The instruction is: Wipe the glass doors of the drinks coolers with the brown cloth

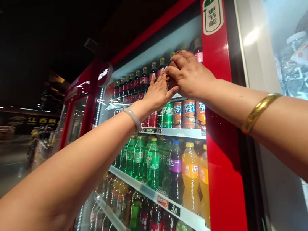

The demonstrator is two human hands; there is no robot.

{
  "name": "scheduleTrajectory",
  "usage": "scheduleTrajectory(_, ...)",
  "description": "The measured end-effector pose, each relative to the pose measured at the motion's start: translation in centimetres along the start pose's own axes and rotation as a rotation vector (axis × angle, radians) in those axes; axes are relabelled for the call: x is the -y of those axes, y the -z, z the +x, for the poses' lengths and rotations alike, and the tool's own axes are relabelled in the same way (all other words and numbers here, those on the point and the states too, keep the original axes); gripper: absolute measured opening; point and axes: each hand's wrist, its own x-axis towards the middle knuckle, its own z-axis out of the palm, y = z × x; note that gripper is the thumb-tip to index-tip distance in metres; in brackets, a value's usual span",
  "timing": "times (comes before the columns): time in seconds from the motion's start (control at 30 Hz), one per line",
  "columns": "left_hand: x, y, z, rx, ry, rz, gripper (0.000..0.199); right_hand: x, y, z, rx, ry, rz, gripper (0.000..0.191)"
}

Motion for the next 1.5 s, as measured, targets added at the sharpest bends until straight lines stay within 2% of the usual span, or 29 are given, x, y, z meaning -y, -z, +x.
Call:
scheduleTrajectory(0.17,3.1,-1.7,-3.0,-0.050,-0.028,-0.096,0.094,3.8,-2.1,0.6,0.022,-0.058,-0.055,0.060)
scheduleTrajectory(0.27,4.4,-3.0,-5.3,-0.079,-0.111,-0.123,0.097,6.0,-2.1,-0.8,0.043,-0.016,-0.085,0.067)
scheduleTrajectory(0.33,5.4,-3.3,-6.0,-0.086,-0.173,-0.138,0.095,6.7,-1.5,-1.7,0.062,-0.026,-0.114,0.064)
scheduleTrajectory(0.4,6.4,-3.2,-5.9,-0.098,-0.186,-0.157,0.090,6.9,-1.0,-1.8,0.074,-0.106,-0.174,0.057)
scheduleTrajectory(0.47,7.5,-2.7,-4.9,-0.129,-0.126,-0.178,0.085,6.6,-1.1,-0.8,0.063,-0.220,-0.243,0.056)
scheduleTrajectory(0.6,9.7,-1.8,-2.5,-0.200,0.026,-0.177,0.068,6.9,-4.1,4.2,0.020,-0.367,-0.325,0.057)
scheduleTrajectory(0.67,10.8,-1.9,-1.9,-0.217,0.057,-0.168,0.064,7.7,-6.1,6.7,0.014,-0.378,-0.346,0.052)
scheduleTrajectory(0.73,11.8,-2.3,-1.8,-0.233,0.072,-0.180,0.064,8.9,-7.5,7.9,0.009,-0.355,-0.354,0.045)
scheduleTrajectory(0.83,12.9,-3.2,-2.2,-0.277,0.078,-0.236,0.062,10.1,-7.5,7.1,0.038,-0.269,-0.349,0.036)
scheduleTrajectory(0.93,13.2,-3.8,-2.4,-0.312,0.071,-0.289,0.060,9.6,-5.6,5.4,0.092,-0.225,-0.389,0.034)
scheduleTrajectory(1.03,13.0,-4.0,-2.4,-0.332,0.080,-0.309,0.059,7.6,-4.8,5.8,0.035,-0.322,-0.477,0.038)
scheduleTrajectory(1.1,12.9,-4.0,-2.3,-0.344,0.086,-0.313,0.059,6.4,-5.9,7.5,-0.040,-0.357,-0.494,0.039)
scheduleTrajectory(1.17,12.8,-4.1,-2.3,-0.346,0.091,-0.301,0.059,6.1,-7.8,9.2,-0.094,-0.328,-0.480,0.032)
scheduleTrajectory(1.23,12.8,-4.1,-2.5,-0.342,0.098,-0.279,0.060,6.9,-9.4,10.0,-0.116,-0.278,-0.453,0.024)
scheduleTrajectory(1.3,12.7,-4.1,-2.8,-0.334,0.099,-0.264,0.061,8.3,-9.9,9.3,-0.103,-0.239,-0.409,0.022)
scheduleTrajectory(1.4,12.6,-4.0,-3.6,-0.305,0.103,-0.256,0.061,9.7,-8.1,6.2,-0.001,-0.193,-0.334,0.023)
scheduleTrajectory(1.5,12.3,-3.9,-4.5,-0.266,0.136,-0.237,0.062,9.3,-5.2,3.9,0.105,-0.224,-0.313,0.028)
